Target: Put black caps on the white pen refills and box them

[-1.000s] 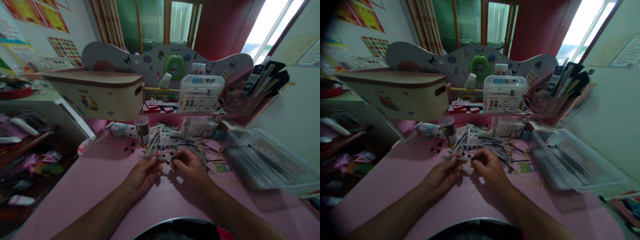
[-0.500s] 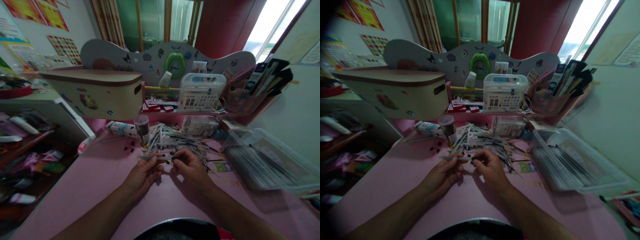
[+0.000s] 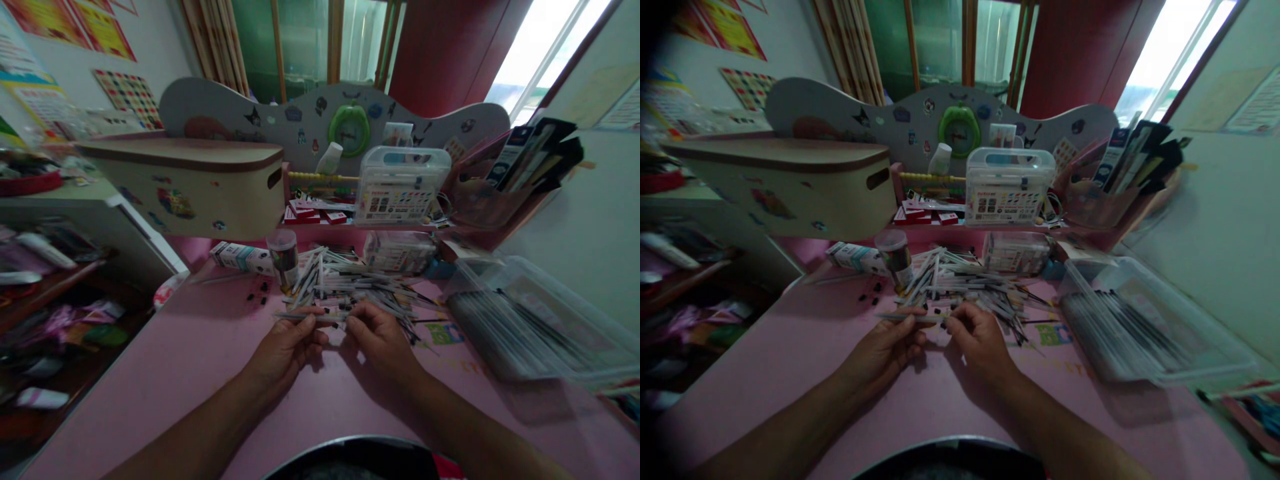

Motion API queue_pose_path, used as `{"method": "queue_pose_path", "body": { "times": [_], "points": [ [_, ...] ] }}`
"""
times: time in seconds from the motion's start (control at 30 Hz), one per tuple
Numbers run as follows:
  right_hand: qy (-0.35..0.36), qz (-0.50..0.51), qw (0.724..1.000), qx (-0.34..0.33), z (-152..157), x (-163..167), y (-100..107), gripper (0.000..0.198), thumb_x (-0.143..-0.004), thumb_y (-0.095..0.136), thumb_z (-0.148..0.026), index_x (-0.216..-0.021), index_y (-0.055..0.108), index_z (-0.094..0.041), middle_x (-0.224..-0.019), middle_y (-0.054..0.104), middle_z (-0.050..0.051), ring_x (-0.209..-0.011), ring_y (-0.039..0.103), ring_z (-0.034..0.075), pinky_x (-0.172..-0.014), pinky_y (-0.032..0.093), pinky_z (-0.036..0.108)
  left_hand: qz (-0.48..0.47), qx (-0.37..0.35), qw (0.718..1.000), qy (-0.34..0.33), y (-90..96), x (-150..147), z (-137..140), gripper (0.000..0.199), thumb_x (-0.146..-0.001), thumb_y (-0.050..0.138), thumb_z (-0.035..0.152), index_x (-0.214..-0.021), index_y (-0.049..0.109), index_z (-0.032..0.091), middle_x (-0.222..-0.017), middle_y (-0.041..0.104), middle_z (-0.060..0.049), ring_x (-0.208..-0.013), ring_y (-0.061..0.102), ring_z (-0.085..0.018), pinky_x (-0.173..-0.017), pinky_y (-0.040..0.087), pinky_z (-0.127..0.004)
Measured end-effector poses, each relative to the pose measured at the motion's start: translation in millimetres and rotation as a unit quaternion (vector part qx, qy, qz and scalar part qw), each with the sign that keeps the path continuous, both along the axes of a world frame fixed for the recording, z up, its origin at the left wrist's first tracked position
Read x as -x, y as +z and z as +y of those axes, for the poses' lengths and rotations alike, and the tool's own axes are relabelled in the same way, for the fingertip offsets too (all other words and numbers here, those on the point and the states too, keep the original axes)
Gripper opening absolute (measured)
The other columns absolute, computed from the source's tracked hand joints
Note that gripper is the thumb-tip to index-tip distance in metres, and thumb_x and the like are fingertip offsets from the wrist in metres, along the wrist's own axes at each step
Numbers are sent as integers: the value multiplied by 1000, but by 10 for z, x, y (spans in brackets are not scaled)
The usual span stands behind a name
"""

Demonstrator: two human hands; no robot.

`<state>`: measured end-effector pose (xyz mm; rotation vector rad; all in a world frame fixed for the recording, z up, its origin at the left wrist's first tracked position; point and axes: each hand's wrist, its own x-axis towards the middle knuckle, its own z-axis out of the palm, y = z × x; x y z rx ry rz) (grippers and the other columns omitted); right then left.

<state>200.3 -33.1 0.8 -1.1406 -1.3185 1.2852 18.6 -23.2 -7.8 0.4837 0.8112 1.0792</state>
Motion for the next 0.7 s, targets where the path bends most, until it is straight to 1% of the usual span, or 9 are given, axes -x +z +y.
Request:
{"method": "queue_pose_path", "body": {
  "times": [0.1,0.17,0.23,0.33,0.43,0.5,0.6,0.63,0.7],
  "points": [
    [-7,-83,995,-52,0,-11,20,35,-93,53,-36,-63,51,-19,-62,45,-2,-61,43,13,-56,34,26,2,4,1000,-11,-7,-2,-8,16,-78,78,16,-91,69,14,-76,77,-8,-51,67,-13,-46,56,-21],
    [0,-76,996,-40,0,-17,-8,41,-96,48,-43,-62,49,-20,-60,43,-2,-58,40,13,-54,32,26,2,-2,1000,-16,-8,0,-10,17,-78,79,17,-91,69,14,-75,77,-8,-51,67,-13,-46,56,-21],
    [13,-31,999,-7,-10,-15,-40,33,-96,48,-46,-75,54,-21,-62,45,-3,-56,41,13,-52,32,26,7,-13,1000,-18,-9,3,-5,18,-78,79,18,-93,70,14,-72,77,-8,-52,67,-14,-46,56,-21],
    [19,-4,1000,0,-36,4,-35,13,-89,58,-34,-96,54,-23,-70,51,-4,-60,46,13,-54,35,24,13,-28,999,-24,-12,11,5,21,-78,80,22,-95,71,14,-65,74,-6,-49,65,-14,-45,55,-22],
    [0,-67,997,-30,-46,16,37,3,-88,55,-24,-86,54,-22,-72,52,-3,-65,47,14,-59,36,25,19,-34,999,-31,-16,20,8,24,-77,81,25,-95,70,15,-61,72,-5,-45,63,-14,-43,54,-23],
    [3,-107,993,-52,-37,11,74,14,-90,51,-25,-77,54,-20,-71,51,-2,-67,46,14,-61,36,26,24,-37,998,-34,-16,24,5,25,-76,82,26,-95,70,15,-60,72,-5,-45,63,-15,-43,53,-24],
    [14,-117,991,-57,-14,-11,55,29,-94,47,-30,-67,51,-20,-66,47,-1,-65,44,14,-60,35,27,26,-42,998,-38,-14,24,3,27,-74,83,27,-95,70,15,-64,74,-6,-45,63,-15,-43,54,-24],
    [16,-107,993,-52,-8,-19,34,29,-95,47,-32,-69,52,-20,-66,47,-1,-64,44,14,-60,34,27,27,-42,998,-39,-15,23,4,28,-74,84,27,-95,70,15,-65,74,-6,-46,63,-15,-43,54,-24],
    [18,-73,997,-36,0,-28,-5,17,-93,52,-34,-82,56,-21,-68,49,-2,-63,45,15,-58,34,27,28,-45,998,-40,-20,21,11,28,-73,84,28,-94,70,15,-66,75,-6,-46,64,-15,-43,54,-23]
  ]
}}
